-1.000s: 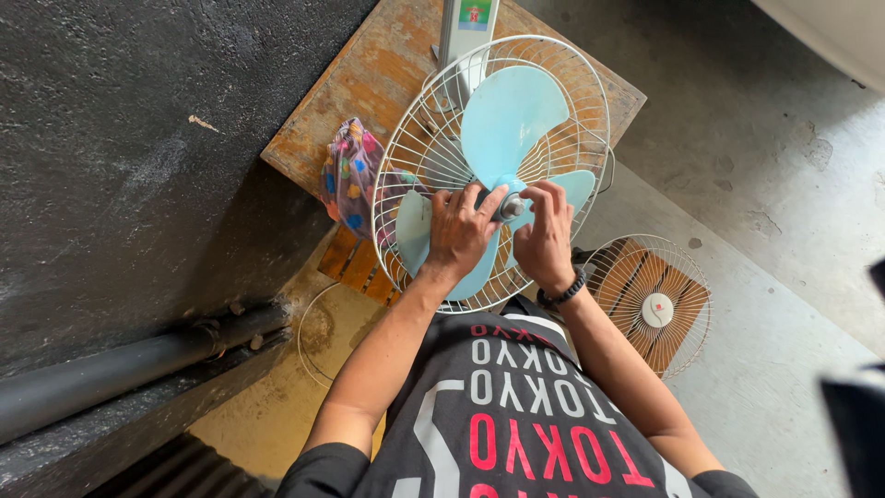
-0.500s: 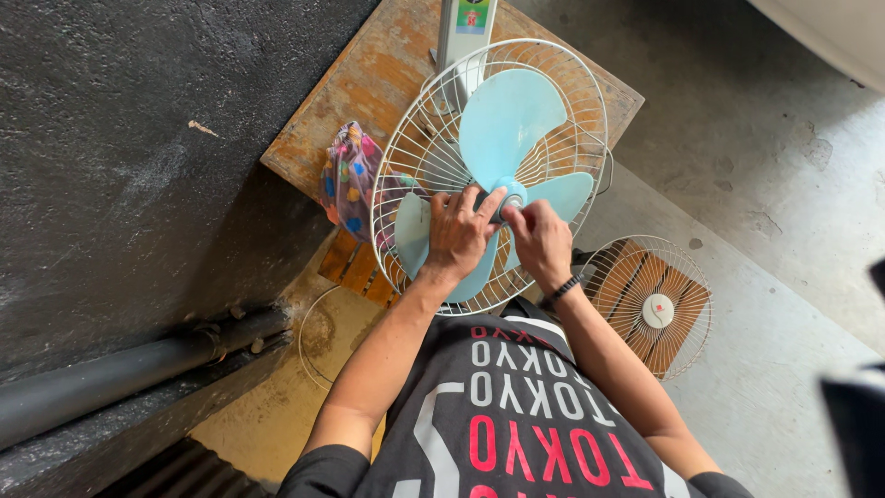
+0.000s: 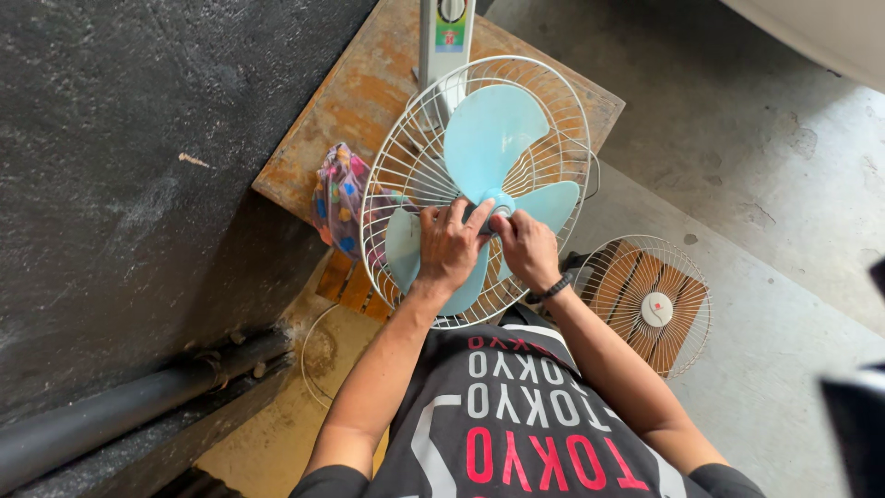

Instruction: The person assembles a table fan by attaching the front grille, securing the rear grille, and tightening a screw with a knife. The fan is placed on a wooden table in a dimly lit room.

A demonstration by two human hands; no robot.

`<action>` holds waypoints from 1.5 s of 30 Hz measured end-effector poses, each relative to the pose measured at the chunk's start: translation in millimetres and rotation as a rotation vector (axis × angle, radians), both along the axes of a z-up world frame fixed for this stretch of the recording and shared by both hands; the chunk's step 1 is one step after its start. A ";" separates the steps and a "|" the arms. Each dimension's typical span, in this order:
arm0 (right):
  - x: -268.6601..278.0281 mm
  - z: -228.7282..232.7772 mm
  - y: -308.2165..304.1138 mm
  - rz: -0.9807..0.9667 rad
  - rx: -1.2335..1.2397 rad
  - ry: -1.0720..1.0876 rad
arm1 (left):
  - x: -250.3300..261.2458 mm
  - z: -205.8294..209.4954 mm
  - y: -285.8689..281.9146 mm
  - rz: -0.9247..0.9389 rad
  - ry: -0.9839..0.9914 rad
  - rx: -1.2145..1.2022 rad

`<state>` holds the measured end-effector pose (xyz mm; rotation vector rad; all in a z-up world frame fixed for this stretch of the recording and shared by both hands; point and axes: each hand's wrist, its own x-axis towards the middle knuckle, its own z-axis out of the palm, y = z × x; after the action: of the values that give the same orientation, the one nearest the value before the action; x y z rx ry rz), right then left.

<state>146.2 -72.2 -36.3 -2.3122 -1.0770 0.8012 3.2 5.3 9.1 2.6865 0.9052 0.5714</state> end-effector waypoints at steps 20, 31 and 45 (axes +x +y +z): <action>23.5 -6.6 -1.7 0.355 0.487 -0.320 | 11.0 -6.8 10.1 -0.038 0.108 0.019; -16.8 -39.6 -1.1 -0.153 0.267 0.153 | 14.5 -2.2 8.2 -0.019 0.141 0.044; 33.2 -37.2 -2.1 0.443 0.559 -0.279 | 16.4 1.5 19.7 -0.103 0.185 -0.026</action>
<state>179.4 -74.3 -73.5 -1.7594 -1.7181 0.2592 19.6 24.9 10.6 2.7770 0.8070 0.2906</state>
